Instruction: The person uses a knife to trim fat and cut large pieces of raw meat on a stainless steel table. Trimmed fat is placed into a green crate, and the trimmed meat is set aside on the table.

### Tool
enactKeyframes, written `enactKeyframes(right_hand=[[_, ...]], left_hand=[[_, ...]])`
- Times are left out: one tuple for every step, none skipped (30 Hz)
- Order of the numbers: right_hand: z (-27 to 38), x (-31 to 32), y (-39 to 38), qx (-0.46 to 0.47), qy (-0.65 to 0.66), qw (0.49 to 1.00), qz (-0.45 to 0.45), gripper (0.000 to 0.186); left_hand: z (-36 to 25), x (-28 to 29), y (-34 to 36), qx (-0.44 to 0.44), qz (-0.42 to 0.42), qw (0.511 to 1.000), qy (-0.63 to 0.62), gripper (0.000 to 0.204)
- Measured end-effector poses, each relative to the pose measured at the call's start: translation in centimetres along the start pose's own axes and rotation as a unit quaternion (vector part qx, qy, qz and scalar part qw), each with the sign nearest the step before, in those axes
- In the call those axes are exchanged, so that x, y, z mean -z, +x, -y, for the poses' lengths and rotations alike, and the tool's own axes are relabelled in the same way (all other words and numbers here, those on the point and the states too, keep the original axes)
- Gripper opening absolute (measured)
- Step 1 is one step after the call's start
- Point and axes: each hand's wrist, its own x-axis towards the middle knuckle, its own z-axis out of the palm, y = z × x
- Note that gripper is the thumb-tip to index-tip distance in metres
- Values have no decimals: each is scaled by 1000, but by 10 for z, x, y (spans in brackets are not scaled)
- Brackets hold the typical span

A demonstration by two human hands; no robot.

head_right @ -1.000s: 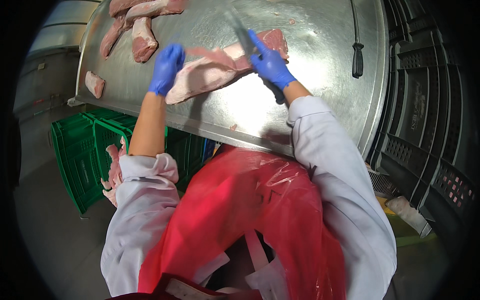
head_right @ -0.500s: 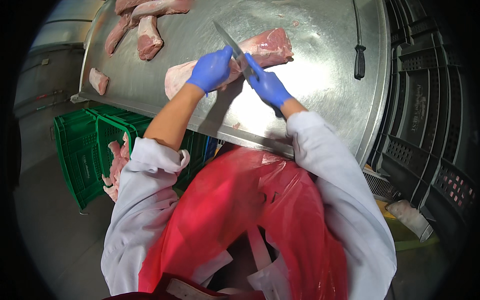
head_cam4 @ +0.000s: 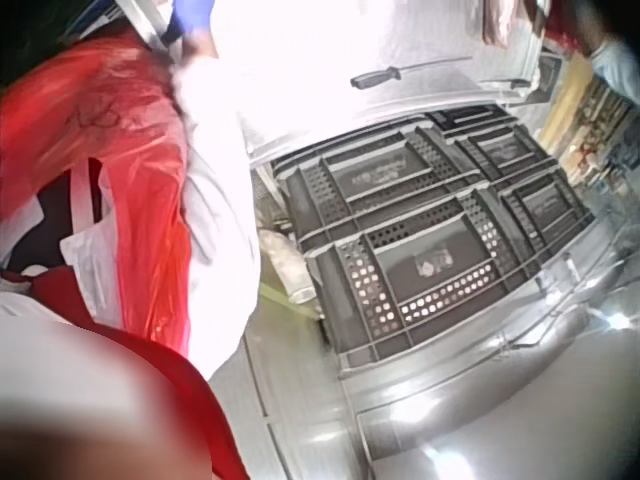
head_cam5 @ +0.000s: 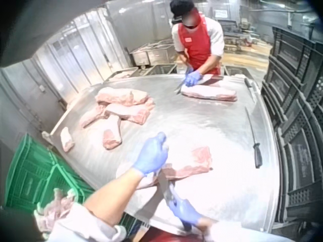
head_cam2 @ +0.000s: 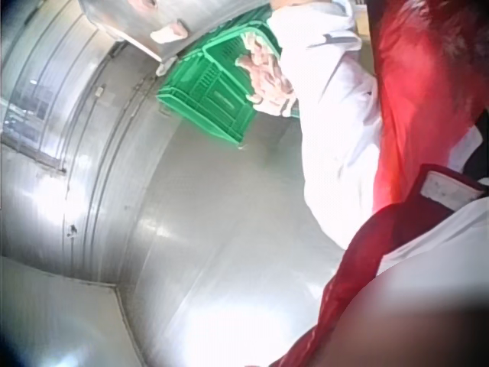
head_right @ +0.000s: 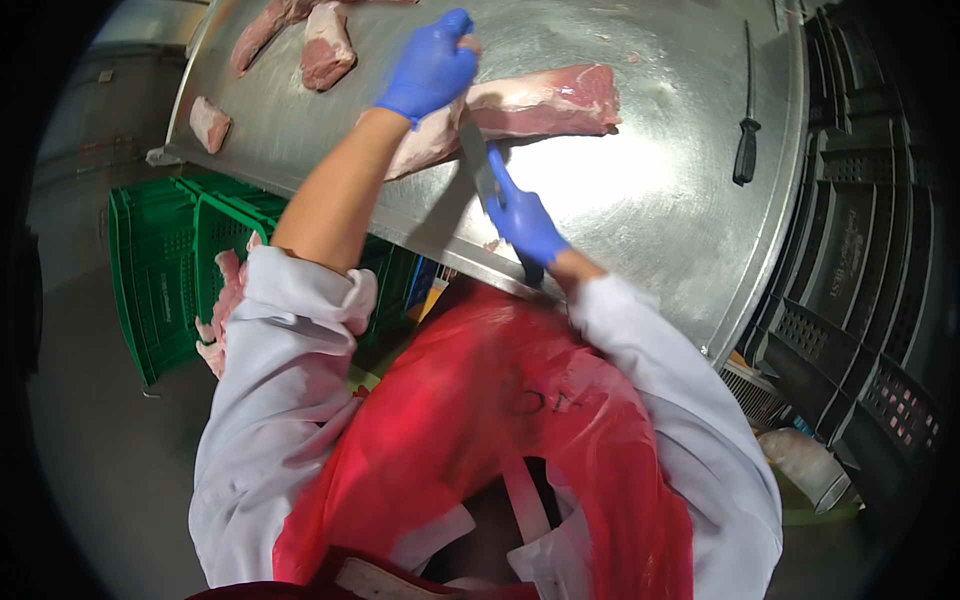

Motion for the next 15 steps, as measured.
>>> enactKeyframes(right_hand=[[8, -7, 21, -19, -4, 1000, -1, 77], [-9, -11, 63, 65, -71, 992, -83, 69], [-34, -10, 103, 90, -92, 988, -82, 51], [-35, -15, 108, 87, -102, 987, -85, 49], [-28, -32, 84, 81, -90, 990, -73, 48], [-25, -48, 56, 83, -83, 992, -51, 48], [-27, -57, 30, 93, -73, 992, -37, 48], [-31, -64, 15, 87, -60, 994, -23, 49], [-31, -69, 14, 78, -45, 996, -20, 51], [-29, -72, 26, 66, -43, 997, -22, 53], [-23, -73, 50, 48, -51, 997, -30, 55], [-18, -69, 85, 30, -66, 996, -45, 57], [-15, -73, 110, 23, -67, 997, -41, 59], [-11, -79, 119, 20, -56, 997, -44, 62], [-9, -92, 110, 30, -35, 998, -48, 64]], left_hand=[[12, -19, -7, -71, -126, 989, -12, 19], [10, -39, -5, -75, -164, 984, -10, 18], [4, -55, -3, -76, -204, 976, -3, 18], [-11, -55, -5, -47, -221, 971, -82, 16], [-19, -51, -13, -8, -246, 956, -157, 15], [-17, -53, -21, 2, -288, 936, -202, 12], [-19, -54, -26, 5, -330, 910, -250, 10], [-27, -53, -31, 1, -334, 900, -278, 8], [-31, -53, -32, -46, -377, 887, -263, 7], [-36, -51, -33, -42, -377, 883, -276, 7], [-40, -48, -33, -42, -372, 881, -290, 7], [-47, -42, -30, -46, -364, 877, -311, 7], [-48, -36, -26, -35, -376, 871, -315, 6], [-48, -30, -23, -25, -383, 865, -324, 6], [-45, -23, -20, -16, -393, 858, -330, 6]])
